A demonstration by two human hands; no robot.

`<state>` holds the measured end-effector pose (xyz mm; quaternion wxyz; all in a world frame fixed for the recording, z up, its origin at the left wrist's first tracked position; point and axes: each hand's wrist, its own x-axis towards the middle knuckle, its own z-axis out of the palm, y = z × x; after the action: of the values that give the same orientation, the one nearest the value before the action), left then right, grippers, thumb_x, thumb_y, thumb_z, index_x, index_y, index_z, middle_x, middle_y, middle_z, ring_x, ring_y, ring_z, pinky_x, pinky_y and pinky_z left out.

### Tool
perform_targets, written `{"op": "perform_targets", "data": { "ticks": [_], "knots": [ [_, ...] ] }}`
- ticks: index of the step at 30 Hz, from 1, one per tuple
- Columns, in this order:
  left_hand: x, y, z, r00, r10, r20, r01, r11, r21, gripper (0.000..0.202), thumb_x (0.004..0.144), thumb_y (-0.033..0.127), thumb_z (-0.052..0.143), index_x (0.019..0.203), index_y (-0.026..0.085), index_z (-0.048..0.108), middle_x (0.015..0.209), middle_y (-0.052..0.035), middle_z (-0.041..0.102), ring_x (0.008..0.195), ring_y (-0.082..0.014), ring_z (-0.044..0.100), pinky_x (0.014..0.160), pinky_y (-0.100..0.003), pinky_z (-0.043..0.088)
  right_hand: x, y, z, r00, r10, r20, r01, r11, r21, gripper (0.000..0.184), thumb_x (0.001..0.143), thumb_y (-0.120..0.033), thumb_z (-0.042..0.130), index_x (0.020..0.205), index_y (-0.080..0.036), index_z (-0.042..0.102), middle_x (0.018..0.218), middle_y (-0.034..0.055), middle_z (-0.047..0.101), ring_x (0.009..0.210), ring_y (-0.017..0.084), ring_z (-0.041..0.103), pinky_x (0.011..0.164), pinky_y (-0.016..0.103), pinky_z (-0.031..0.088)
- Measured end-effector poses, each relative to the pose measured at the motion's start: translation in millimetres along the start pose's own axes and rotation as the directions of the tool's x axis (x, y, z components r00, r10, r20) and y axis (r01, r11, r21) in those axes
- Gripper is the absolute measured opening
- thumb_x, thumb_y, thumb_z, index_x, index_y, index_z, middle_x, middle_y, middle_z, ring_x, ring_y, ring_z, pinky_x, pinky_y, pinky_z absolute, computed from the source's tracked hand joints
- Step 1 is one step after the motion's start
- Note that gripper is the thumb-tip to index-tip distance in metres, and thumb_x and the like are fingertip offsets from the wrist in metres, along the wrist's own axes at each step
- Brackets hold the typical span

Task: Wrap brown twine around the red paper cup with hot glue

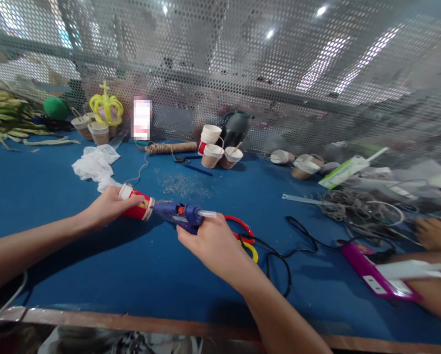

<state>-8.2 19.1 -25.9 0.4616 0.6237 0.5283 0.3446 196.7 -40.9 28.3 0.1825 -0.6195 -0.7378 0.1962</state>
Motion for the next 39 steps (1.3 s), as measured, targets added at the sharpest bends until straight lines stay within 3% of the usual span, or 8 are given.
{"op": "perform_targets", "data": {
  "ticks": [12, 22, 29, 39],
  "knots": [
    [-1, 2, 0.9, 1.0, -0.02, -0.017, 0.02, 1.0, -0.005, 0.026, 0.065, 0.038, 0.057, 0.057, 0.014, 0.05, 0.049, 0.0027, 0.046, 0.045, -0.0072, 0.036, 0.042, -0.022, 0.024, -5, -3, 1, 0.998, -0.014, 0.056, 0.013, 1.0, 0.014, 0.025, 0.073, -0.023, 0.048, 0.05, -0.019, 0.04, 0.04, -0.0055, 0.043, 0.038, 0.007, 0.039, 0.039, 0.021, 0.03],
    [-3, 4, 1.3, 1.0, -0.014, -0.006, 0.014, 1.0, -0.021, 0.026, 0.065, 0.037, 0.058, 0.055, 0.015, 0.05, 0.05, 0.0021, 0.049, 0.045, -0.0076, 0.038, 0.042, -0.021, 0.028, -1, 1, 3, 1.0, -0.025, 0.0, 0.025, 1.0, 0.0, 0.022, 0.072, -0.022, 0.048, 0.051, -0.019, 0.043, 0.041, -0.005, 0.045, 0.039, 0.008, 0.041, 0.041, 0.021, 0.033],
    [-6, 1, 0.2, 0.997, 0.079, 0.0, -0.079, 0.991, 0.11, 0.03, 0.068, 0.042, 0.054, 0.055, 0.015, 0.051, 0.05, 0.0019, 0.048, 0.046, -0.0087, 0.038, 0.042, -0.021, 0.028, 2, -4, 0, 0.999, -0.032, -0.042, 0.029, 0.998, -0.063, 0.025, 0.073, -0.024, 0.05, 0.049, -0.02, 0.044, 0.039, -0.0039, 0.047, 0.04, 0.01, 0.045, 0.043, 0.023, 0.036],
    [-8, 5, 0.2, 0.998, 0.065, 0.01, -0.066, 0.983, 0.173, 0.034, 0.071, 0.044, 0.05, 0.056, 0.014, 0.051, 0.051, 0.0014, 0.046, 0.046, -0.009, 0.037, 0.042, -0.022, 0.027, 7, -3, 0, 0.999, 0.01, -0.033, -0.011, 1.0, -0.018, 0.032, 0.073, -0.025, 0.05, 0.043, -0.02, 0.04, 0.035, -0.0035, 0.047, 0.036, 0.01, 0.047, 0.041, 0.022, 0.036]
  ]
}}
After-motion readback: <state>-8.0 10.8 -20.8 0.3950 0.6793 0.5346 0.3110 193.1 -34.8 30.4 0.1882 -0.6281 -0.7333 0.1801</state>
